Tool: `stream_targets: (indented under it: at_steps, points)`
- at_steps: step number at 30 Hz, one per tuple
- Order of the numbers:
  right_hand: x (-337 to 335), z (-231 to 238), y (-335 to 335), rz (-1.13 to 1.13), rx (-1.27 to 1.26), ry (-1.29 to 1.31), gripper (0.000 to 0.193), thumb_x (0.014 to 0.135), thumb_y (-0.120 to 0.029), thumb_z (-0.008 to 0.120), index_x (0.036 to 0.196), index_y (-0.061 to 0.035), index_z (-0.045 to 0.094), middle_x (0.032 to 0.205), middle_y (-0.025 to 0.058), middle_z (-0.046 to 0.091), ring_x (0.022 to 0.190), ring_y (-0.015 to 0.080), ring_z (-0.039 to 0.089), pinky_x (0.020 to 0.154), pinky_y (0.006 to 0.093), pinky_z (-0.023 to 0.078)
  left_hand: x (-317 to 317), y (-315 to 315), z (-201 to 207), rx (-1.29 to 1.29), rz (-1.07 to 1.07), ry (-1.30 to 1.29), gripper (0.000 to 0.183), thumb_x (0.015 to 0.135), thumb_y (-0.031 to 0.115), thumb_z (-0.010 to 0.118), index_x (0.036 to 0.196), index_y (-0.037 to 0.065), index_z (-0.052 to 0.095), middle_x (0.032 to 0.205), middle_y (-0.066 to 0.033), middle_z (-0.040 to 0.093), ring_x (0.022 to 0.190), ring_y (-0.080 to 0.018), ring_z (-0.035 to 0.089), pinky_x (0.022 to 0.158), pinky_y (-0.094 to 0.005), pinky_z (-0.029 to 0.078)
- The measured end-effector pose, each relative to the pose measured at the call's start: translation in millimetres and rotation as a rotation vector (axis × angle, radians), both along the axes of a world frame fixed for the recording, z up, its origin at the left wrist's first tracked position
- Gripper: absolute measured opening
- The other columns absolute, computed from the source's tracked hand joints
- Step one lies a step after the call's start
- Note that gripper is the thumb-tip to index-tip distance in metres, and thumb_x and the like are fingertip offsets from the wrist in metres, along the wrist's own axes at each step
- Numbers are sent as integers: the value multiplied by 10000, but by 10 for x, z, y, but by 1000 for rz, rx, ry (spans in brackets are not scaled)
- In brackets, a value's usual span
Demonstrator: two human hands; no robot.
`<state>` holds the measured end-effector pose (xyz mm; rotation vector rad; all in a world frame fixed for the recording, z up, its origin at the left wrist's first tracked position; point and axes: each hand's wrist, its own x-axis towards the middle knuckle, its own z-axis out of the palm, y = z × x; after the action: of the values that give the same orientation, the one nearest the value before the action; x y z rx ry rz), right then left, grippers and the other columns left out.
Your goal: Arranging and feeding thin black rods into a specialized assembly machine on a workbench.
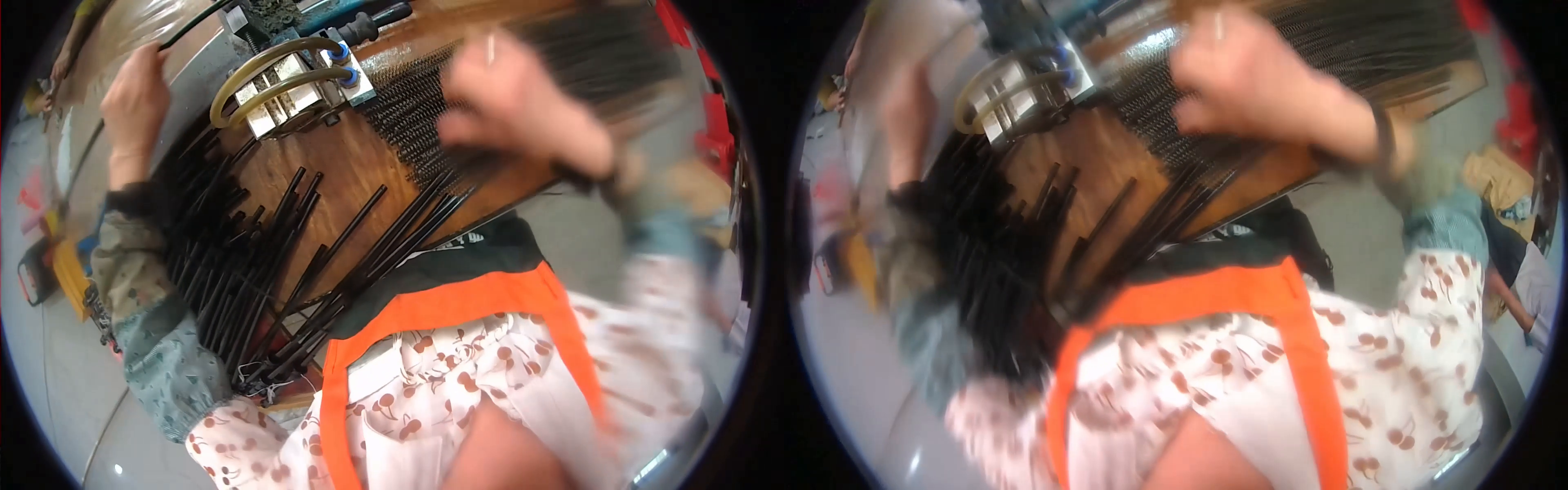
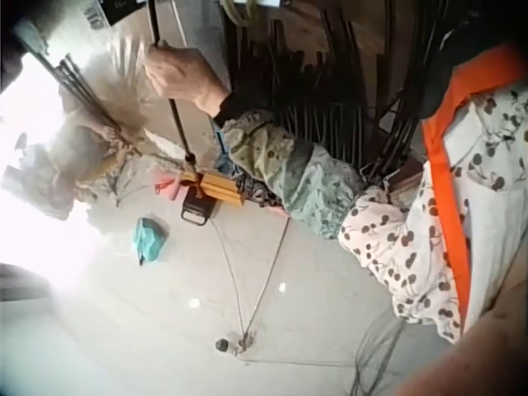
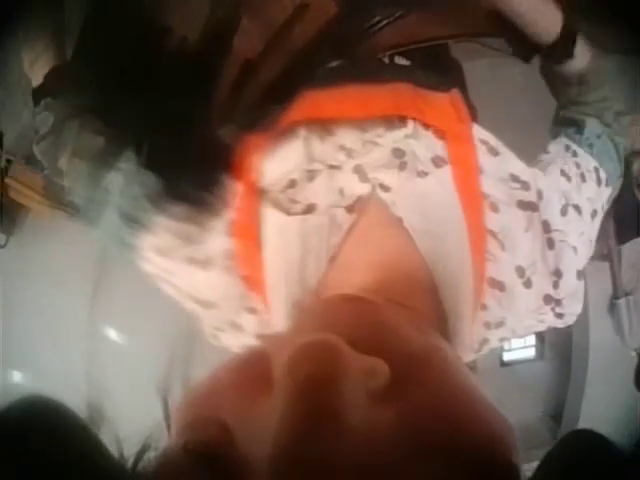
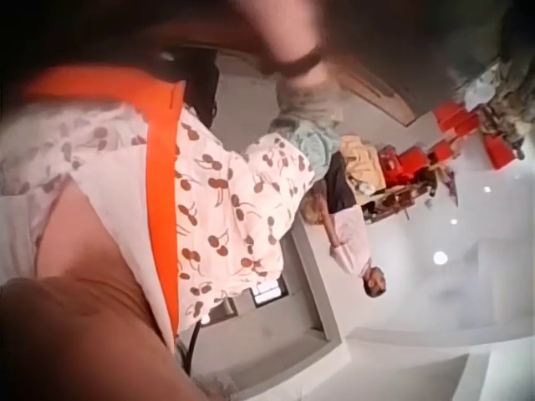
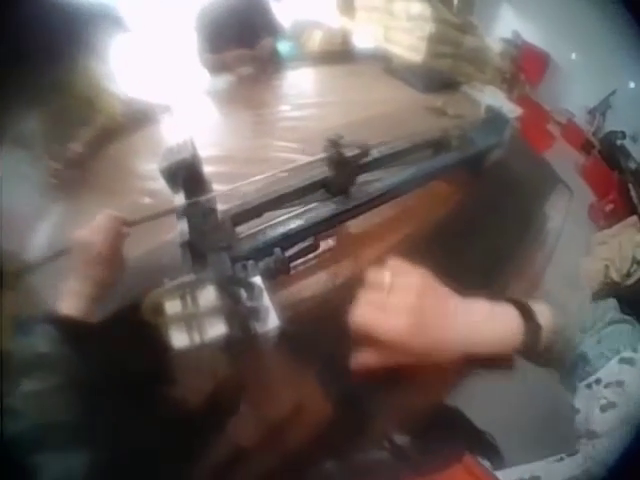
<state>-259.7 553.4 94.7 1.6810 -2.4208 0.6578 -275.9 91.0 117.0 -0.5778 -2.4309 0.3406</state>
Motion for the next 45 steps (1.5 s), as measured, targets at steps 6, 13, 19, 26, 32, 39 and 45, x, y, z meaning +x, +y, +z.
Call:
stream_targets:
  at_steps: [6,13,19,26,32,39,45]
  points:
    - [878,-352,310,227,160,-2,184,643,-133,648,808,-76,589,760,53,515,732,224,512,624,352,414,851,720,61,-25,323,34,163,927,305,605,1072,233,627,1062,-9,617,993,-268,560,729,-461,409]
    - [857,-307,55,175,-152,-115,191,675,60,648,847,-17,620,815,132,601,748,315,592,608,391,477,2961,2534,-405,672,394,-502,194,772,234,743,917,124,673,824,-40,592,823,-235,569,754,-401,388]
    - [586,-120,182,34,-186,-223,204,899,-11,563,1080,-6,656,830,147,586,760,301,581,657,368,457,2626,2595,-194,621,392,-467,269,833,142,643,1101,164,627,737,-29,539,673,-219,586,541,-373,475]
    - [-26,-350,853,-156,-434,-143,100,862,-157,703,832,-70,664,733,70,596,718,263,578,676,370,490,1698,2540,569,212,186,-527,421,837,37,644,1217,219,660,718,-56,527,625,-258,570,524,-386,464]
    - [-148,138,1030,-235,-673,61,279,847,-269,746,1055,-87,703,811,41,650,730,198,605,631,321,506,867,2750,808,273,-192,-507,313,879,-51,547,1189,-29,581,860,-178,534,784,-370,552,655,-443,453]
    - [-191,398,861,-418,-728,182,372,947,-352,637,1230,-115,676,682,33,640,552,146,589,508,283,477,476,2400,1202,109,-210,-432,405,896,17,599,1292,97,606,794,-114,529,710,-314,559,598,-420,448]
    - [-307,406,1022,-393,-674,-123,350,970,-368,605,1086,-62,732,732,58,675,611,150,620,565,296,502,470,2056,1399,236,-161,-424,400,875,27,630,1259,138,652,709,-117,473,654,-297,548,585,-415,445]
